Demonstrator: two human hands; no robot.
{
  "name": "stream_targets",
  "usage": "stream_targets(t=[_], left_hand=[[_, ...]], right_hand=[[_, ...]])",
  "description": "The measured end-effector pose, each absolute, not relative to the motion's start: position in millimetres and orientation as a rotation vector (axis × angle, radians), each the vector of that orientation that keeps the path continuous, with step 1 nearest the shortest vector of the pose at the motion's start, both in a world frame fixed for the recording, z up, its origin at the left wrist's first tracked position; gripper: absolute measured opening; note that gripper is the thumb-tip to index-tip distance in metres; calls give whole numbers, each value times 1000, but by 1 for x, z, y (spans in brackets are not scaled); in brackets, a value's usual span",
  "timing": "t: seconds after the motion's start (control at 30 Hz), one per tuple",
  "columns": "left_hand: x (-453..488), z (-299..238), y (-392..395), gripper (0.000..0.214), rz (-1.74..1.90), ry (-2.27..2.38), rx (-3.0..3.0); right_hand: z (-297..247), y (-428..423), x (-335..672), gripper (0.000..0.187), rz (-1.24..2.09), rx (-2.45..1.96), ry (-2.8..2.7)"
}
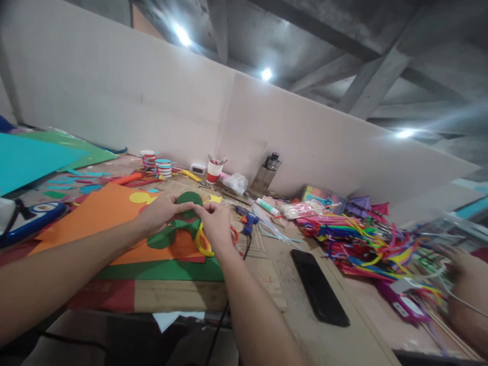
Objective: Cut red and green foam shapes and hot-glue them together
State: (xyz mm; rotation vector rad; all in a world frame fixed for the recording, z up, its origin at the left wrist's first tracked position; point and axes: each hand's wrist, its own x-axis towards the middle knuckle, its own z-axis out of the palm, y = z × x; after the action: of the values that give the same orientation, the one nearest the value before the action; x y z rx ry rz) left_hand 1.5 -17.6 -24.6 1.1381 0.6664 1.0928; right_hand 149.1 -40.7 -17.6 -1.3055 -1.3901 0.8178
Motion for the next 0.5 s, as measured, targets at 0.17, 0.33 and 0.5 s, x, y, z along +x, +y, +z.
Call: stream_targets(t=[0.17,0.33,0.5], left_hand=[[-2,-25,-12,34,1131,802,1047],[-7,-21,-8,35,1180,779,1036],[-9,-23,-9,38,1141,841,1065]], right_hand=[[1,-58,193,48,781,-1298,-1487],[14,-108,317,60,-175,-1902,-1515],[-16,-168,399,74,-468,-2709,-1222]])
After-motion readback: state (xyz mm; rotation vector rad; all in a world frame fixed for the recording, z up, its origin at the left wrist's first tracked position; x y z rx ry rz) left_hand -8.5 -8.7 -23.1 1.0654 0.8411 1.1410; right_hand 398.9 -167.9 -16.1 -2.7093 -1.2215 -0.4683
